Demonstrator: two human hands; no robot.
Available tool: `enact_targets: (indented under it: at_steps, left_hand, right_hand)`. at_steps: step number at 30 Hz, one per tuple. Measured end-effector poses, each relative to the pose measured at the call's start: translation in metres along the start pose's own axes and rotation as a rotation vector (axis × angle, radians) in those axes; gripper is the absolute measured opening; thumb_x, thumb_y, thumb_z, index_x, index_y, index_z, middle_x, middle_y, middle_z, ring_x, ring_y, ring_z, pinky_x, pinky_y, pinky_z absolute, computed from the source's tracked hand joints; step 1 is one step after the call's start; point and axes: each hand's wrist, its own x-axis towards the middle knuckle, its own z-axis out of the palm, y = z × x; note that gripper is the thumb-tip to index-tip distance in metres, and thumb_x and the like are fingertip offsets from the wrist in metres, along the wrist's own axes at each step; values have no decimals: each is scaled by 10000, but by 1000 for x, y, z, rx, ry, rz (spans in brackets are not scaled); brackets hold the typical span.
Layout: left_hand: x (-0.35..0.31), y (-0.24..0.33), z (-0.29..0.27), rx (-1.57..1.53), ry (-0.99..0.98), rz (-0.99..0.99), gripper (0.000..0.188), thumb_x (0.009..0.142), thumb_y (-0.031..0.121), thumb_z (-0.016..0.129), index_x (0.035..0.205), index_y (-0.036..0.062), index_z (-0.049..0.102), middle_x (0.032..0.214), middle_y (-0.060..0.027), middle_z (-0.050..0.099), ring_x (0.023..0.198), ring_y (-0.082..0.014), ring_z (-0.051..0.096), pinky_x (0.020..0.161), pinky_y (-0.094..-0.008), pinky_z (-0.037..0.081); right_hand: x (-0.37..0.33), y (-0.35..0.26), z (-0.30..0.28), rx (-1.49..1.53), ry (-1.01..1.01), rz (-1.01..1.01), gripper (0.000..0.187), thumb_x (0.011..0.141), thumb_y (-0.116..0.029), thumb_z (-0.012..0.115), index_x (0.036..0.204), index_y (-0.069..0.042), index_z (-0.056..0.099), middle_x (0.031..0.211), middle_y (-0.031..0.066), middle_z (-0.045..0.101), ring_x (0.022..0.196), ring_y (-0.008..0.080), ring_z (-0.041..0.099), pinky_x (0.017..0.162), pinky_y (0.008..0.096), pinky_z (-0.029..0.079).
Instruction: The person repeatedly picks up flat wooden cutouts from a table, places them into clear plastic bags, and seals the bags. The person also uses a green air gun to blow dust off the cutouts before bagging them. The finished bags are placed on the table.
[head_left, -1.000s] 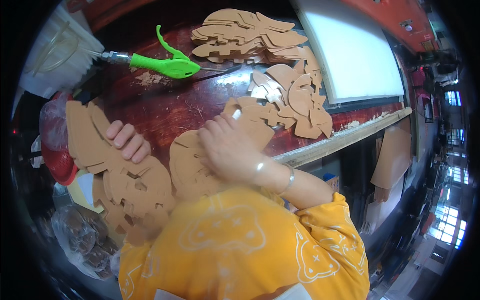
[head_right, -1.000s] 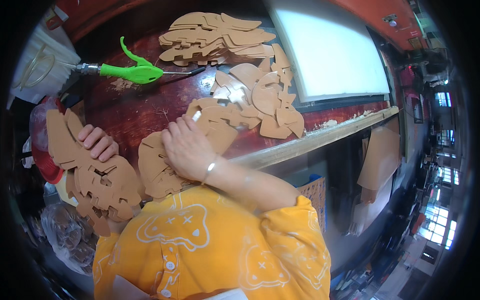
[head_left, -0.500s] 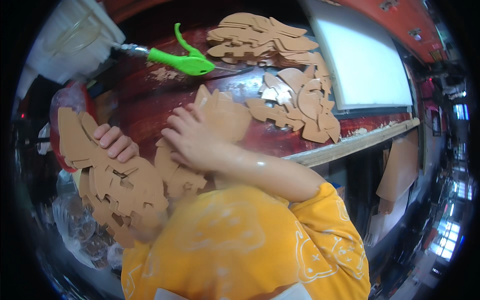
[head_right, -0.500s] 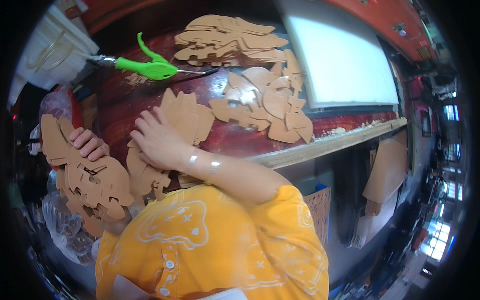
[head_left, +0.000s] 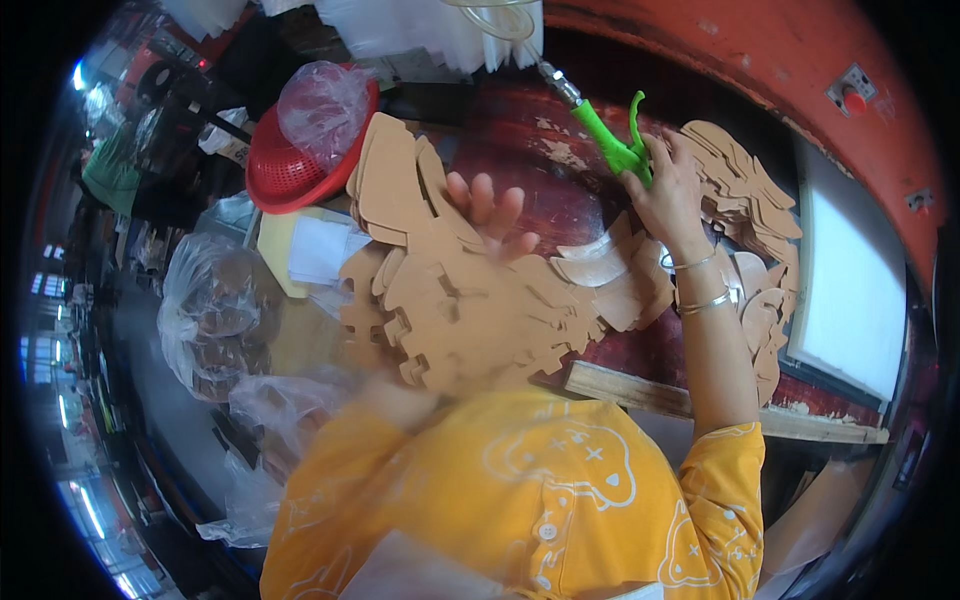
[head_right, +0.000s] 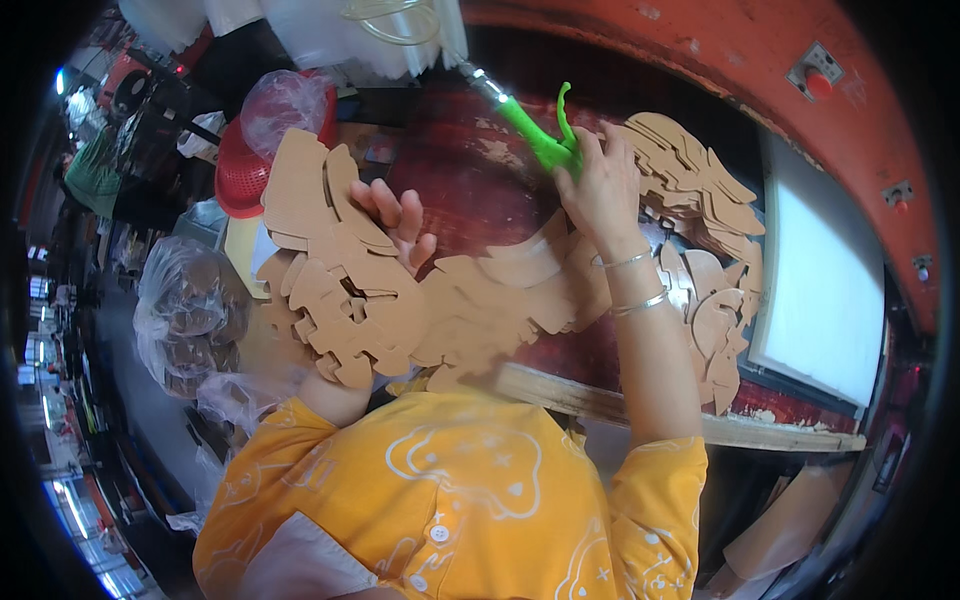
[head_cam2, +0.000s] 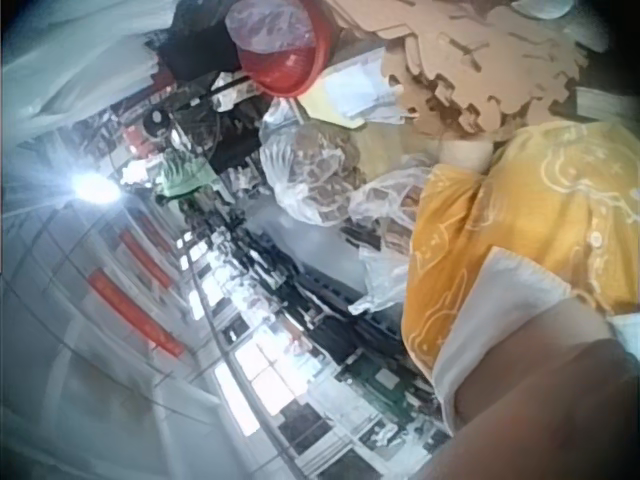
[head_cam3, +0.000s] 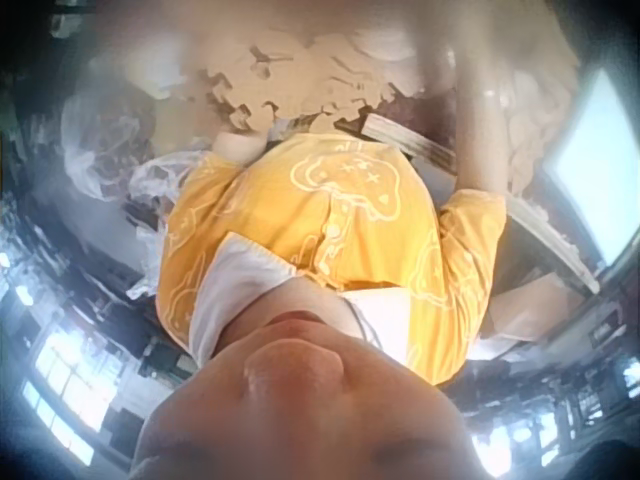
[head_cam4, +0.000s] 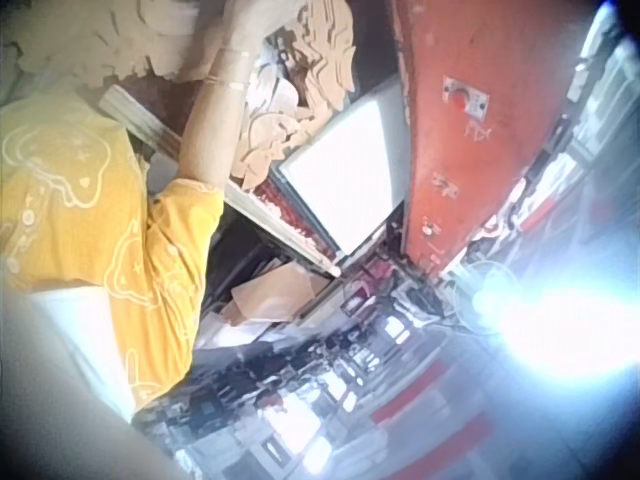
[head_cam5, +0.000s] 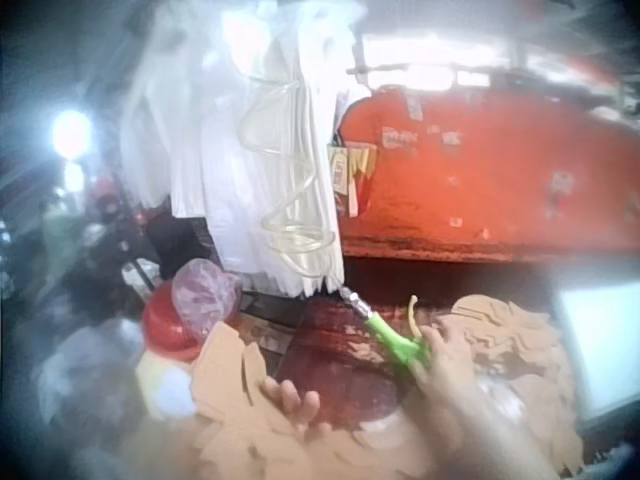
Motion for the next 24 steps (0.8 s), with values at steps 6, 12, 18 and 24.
enact_targets:
  at_steps: [6, 12, 18, 24]
  left_hand:
    - [-11, -1, -4, 86, 8, -7, 493, 923, 387, 486, 1339, 126, 434, 1380, -65, 415, 1353, -292, 265, 1097, -531, 229]
    - [2, 37, -2, 202, 229, -173, 473, 925, 320, 503, 1319, 71, 420, 1281, -100, 487, 1195, -271, 457, 1018, -439, 366]
    - [14, 66, -5, 1000, 593, 237, 438, 877, 104, 589, 1281, 35, 434, 1216, -61, 532, 1106, -201, 526, 963, -351, 406]
    - [13, 71, -19, 845, 450, 217, 422, 891, 167, 576, 1269, 29, 450, 1221, -82, 537, 1099, -230, 540, 974, -380, 408]
  right_hand:
    - [-2, -8, 15, 13, 108, -61, 688, 666, -162, 745, 1258, -13, 429, 1206, 219, 468, 1068, 368, 501, 887, 428, 435]
    - [8, -34, 4, 229, -4, -11, 874, 690, -36, 626, 1424, -59, 151, 1043, 215, 505, 935, 374, 532, 800, 437, 464]
    - [23, -60, -105, 1355, -104, 20, 793, 706, -56, 563, 1421, -19, 222, 1043, 136, 537, 844, 203, 575, 745, 320, 500]
    - [17, -103, -141, 1940, -193, -351, 364, 832, -177, 553, 1116, 38, 478, 862, 100, 555, 661, 166, 559, 572, 282, 474]
